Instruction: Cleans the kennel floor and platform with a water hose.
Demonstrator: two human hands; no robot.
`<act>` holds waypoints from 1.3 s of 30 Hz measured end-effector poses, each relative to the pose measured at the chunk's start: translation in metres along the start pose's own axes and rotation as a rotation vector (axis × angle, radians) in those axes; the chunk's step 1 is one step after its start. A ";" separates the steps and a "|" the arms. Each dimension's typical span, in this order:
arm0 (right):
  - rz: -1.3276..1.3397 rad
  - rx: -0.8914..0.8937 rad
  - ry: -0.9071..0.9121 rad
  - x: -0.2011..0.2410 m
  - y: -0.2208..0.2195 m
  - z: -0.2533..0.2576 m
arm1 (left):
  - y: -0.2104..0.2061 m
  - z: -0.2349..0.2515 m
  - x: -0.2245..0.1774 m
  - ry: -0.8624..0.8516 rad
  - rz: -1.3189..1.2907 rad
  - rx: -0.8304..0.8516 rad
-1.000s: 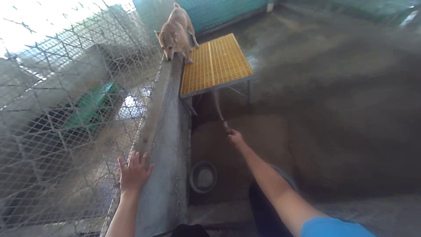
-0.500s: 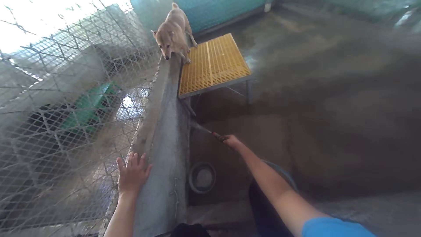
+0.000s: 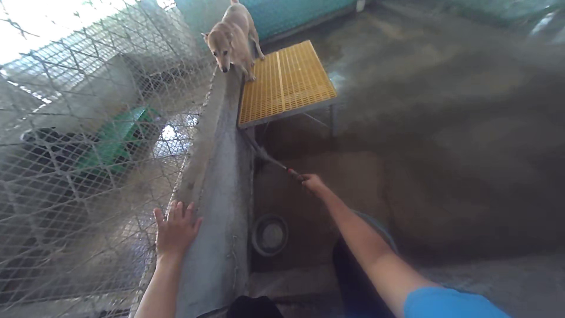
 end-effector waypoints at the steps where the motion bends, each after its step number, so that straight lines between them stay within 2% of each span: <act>1: 0.017 -0.021 0.016 -0.001 0.000 0.001 | 0.000 0.000 0.000 -0.001 -0.002 -0.002; 13: 0.038 -0.230 0.212 -0.008 0.000 0.001 | -0.003 -0.001 -0.002 -0.017 -0.072 -0.016; 16: -0.102 -0.298 0.245 -0.009 0.002 -0.011 | -0.013 -0.004 0.006 -0.007 -0.121 -0.023; 19: -0.401 -0.324 0.172 -0.009 -0.007 -0.027 | -0.029 -0.009 0.013 0.028 -0.181 0.021; 22: -0.521 -0.260 0.110 -0.014 -0.020 -0.063 | -0.009 -0.006 0.003 0.031 -0.201 0.073; 25: -0.512 -0.188 0.104 -0.019 -0.044 -0.099 | 0.009 -0.002 0.004 0.022 -0.195 0.048; 27: -0.500 -0.123 0.032 -0.028 -0.050 -0.119 | 0.010 -0.002 0.001 0.029 -0.211 0.079; 32: -0.463 -0.019 -0.150 -0.045 -0.063 -0.148 | 0.004 -0.003 0.004 0.022 -0.174 0.031; 34: -0.439 -0.033 -0.187 -0.051 -0.059 -0.159 | 0.005 -0.002 0.000 0.027 -0.160 0.039; 36: -0.387 -0.112 -0.136 -0.058 -0.055 -0.170 | 0.009 -0.002 -0.003 0.041 -0.137 0.032; 39: -0.366 -0.212 -0.087 -0.043 -0.038 -0.193 | 0.011 0.002 -0.004 0.041 -0.158 -0.016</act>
Point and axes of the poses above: each hand's wrist, its own z-axis towards the middle knuckle, its own y-axis out of the back of the hand, x = y × z, the point moved 1 cm from there along z, towards the middle knuckle, and after that the axes turned 7 degrees about -y, right-handed, at the moved point
